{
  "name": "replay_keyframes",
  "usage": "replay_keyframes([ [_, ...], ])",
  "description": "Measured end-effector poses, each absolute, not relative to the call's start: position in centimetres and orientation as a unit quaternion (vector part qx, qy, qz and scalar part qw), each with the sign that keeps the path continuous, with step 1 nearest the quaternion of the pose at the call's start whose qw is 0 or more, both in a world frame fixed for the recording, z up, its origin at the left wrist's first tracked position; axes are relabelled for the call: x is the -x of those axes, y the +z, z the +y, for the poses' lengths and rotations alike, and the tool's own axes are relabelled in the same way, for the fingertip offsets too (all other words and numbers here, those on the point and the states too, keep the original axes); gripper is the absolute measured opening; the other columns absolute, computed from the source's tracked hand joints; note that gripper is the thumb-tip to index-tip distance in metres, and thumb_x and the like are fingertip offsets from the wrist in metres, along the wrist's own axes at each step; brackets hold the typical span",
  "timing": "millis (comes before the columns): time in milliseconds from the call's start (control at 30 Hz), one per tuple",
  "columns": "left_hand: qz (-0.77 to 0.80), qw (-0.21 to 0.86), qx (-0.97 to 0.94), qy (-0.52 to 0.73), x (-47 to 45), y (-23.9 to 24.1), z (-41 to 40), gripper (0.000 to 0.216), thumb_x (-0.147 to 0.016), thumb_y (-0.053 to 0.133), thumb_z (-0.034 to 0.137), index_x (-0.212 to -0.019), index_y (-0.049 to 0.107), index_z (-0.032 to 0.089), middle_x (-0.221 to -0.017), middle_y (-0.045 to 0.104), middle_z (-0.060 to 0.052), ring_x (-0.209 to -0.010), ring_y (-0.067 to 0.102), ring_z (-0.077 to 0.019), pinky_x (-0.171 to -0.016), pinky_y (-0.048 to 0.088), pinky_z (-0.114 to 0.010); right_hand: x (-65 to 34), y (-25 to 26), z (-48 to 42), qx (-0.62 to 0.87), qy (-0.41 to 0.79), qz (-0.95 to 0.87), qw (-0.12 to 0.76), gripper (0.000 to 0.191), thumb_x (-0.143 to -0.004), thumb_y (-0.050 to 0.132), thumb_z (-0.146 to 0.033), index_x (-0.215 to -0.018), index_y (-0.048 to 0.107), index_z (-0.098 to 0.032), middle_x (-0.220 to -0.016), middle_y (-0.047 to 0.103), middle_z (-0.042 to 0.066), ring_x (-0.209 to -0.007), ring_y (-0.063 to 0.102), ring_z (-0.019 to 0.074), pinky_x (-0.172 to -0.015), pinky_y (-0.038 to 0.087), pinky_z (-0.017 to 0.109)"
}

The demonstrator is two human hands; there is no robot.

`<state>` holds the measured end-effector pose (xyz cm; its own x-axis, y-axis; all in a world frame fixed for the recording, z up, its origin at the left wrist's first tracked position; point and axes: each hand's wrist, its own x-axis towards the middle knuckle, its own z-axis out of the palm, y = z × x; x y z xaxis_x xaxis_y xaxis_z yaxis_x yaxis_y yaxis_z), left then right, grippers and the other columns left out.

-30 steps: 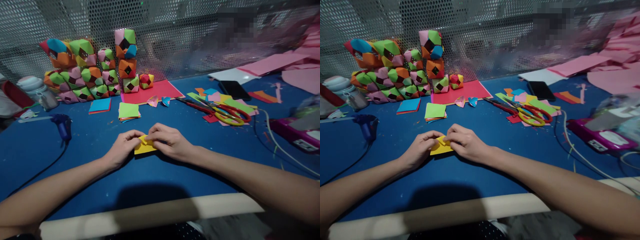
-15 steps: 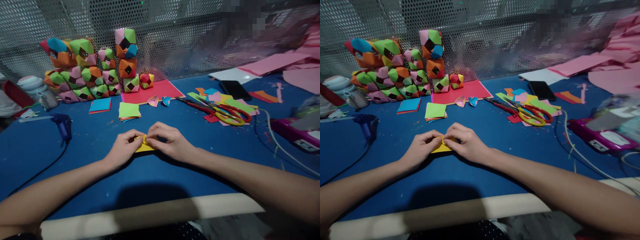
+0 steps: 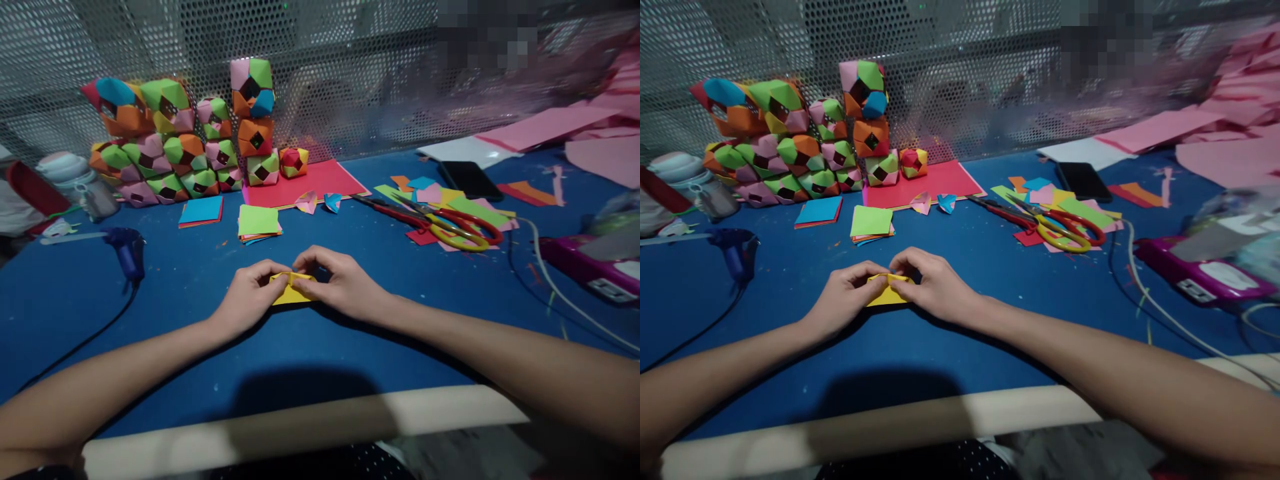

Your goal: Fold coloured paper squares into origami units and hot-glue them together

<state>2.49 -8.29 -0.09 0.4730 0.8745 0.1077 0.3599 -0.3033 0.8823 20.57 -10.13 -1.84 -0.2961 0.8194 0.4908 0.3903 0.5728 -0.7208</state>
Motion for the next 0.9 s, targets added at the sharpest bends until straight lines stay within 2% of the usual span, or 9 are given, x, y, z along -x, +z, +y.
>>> replay_keyframes([
  [133, 0.423, 0.450, -0.720, 0.316, -2.4, -0.4, -8.0, 0.021, -0.081, 0.055, 0.030, -0.087, 0.068, 0.014, -0.086, 0.068, -0.004, -0.077, 0.059, -0.0148, -0.068, 0.045, -0.023, -20.6, -1.4, -10.4, 0.392, 0.239, -0.779, 0.427, 0.012, -0.080, 0.061, -0.024, -0.088, 0.056, -0.016, -0.084, 0.059, 0.002, -0.075, 0.054, 0.0128, -0.069, 0.044, 0.025],
  [300, 0.427, 0.414, -0.732, 0.333, -2.4, -0.5, -8.0, 0.020, -0.080, 0.055, 0.028, -0.087, 0.068, 0.015, -0.084, 0.068, -0.004, -0.075, 0.059, -0.0143, -0.067, 0.045, -0.023, -20.7, -1.2, -10.4, 0.415, 0.269, -0.764, 0.414, 0.022, -0.092, 0.043, -0.029, -0.087, 0.060, -0.015, -0.084, 0.061, 0.003, -0.077, 0.055, 0.0124, -0.068, 0.042, 0.024],
  [433, 0.426, 0.378, -0.752, 0.332, -2.5, -0.4, -8.1, 0.018, -0.080, 0.054, 0.026, -0.085, 0.068, 0.016, -0.083, 0.067, -0.003, -0.076, 0.058, -0.0141, -0.068, 0.044, -0.023, -20.6, -1.6, -10.0, 0.422, 0.246, -0.770, 0.412, 0.014, -0.087, 0.053, -0.025, -0.081, 0.061, -0.015, -0.078, 0.061, 0.003, -0.070, 0.055, 0.0121, -0.064, 0.042, 0.024],
  [767, 0.419, 0.388, -0.757, 0.319, -2.5, -0.4, -8.1, 0.019, -0.080, 0.055, 0.026, -0.089, 0.068, 0.016, -0.082, 0.066, -0.003, -0.074, 0.056, -0.0133, -0.066, 0.042, -0.023, -21.1, -2.0, -9.6, 0.389, 0.178, -0.804, 0.414, 0.014, -0.087, 0.051, -0.018, -0.081, 0.062, -0.013, -0.076, 0.063, 0.005, -0.068, 0.056, 0.0115, -0.063, 0.042, 0.023],
  [900, 0.410, 0.412, -0.752, 0.311, -2.5, -0.1, -8.2, 0.024, -0.084, 0.049, 0.028, -0.093, 0.069, 0.017, -0.090, 0.067, -0.003, -0.084, 0.058, -0.0150, -0.074, 0.043, -0.024, -21.4, -1.8, -9.4, 0.378, 0.159, -0.819, 0.400, 0.017, -0.089, 0.048, -0.018, -0.084, 0.063, -0.012, -0.077, 0.064, 0.006, -0.068, 0.057, 0.0116, -0.063, 0.043, 0.023],
])
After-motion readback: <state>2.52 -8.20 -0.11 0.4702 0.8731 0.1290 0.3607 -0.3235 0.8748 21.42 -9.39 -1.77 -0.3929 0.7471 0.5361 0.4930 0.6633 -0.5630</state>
